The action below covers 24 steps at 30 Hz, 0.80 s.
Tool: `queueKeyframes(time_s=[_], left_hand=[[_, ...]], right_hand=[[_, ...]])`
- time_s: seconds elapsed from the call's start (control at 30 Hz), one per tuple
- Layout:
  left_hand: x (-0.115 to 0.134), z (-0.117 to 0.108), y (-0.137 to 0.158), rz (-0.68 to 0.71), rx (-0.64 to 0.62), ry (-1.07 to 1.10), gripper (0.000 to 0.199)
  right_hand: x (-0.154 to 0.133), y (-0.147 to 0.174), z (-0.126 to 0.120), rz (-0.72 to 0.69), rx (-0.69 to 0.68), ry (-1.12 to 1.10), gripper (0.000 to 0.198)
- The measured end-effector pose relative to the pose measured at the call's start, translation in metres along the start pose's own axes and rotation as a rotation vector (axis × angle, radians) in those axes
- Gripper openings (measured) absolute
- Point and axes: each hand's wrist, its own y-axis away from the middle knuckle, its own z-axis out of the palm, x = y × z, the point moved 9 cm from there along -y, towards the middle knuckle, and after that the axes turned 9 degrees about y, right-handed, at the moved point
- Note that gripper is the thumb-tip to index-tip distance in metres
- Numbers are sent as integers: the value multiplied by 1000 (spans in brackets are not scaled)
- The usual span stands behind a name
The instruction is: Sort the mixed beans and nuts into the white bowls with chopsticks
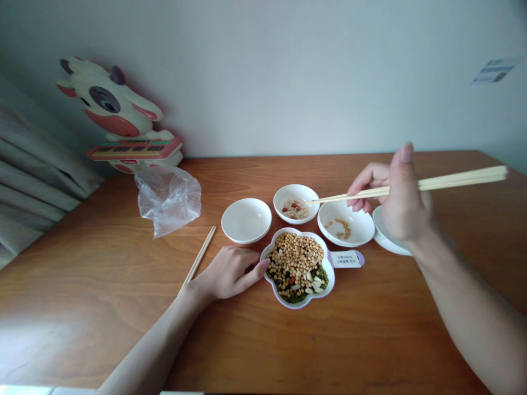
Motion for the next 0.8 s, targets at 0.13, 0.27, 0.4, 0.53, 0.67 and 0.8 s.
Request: queueKeyframes(time_s=[0.13, 0.27, 0.4, 0.53, 0.67, 0.8], left_hand=[[-1, 1, -1, -1, -6, 0, 49], [-2, 1, 0, -14, -8, 3, 49], [-2, 0, 0, -25, -3, 5, 50], [-2, 0, 0, -40, -7, 6, 52], [-2, 1, 1, -44, -12, 5, 52], [-3, 1, 1, -34, -6, -14, 51]], right_hand=[[0, 1, 9, -21, -109, -7, 79], [-9, 26, 29, 116, -430, 25, 82], [-11, 51, 46, 209, -572, 149, 86], [-2, 58, 58, 243, -552, 212, 87], [6, 58, 64, 264, -535, 228, 88], [7, 57, 69, 258, -518, 220, 87]])
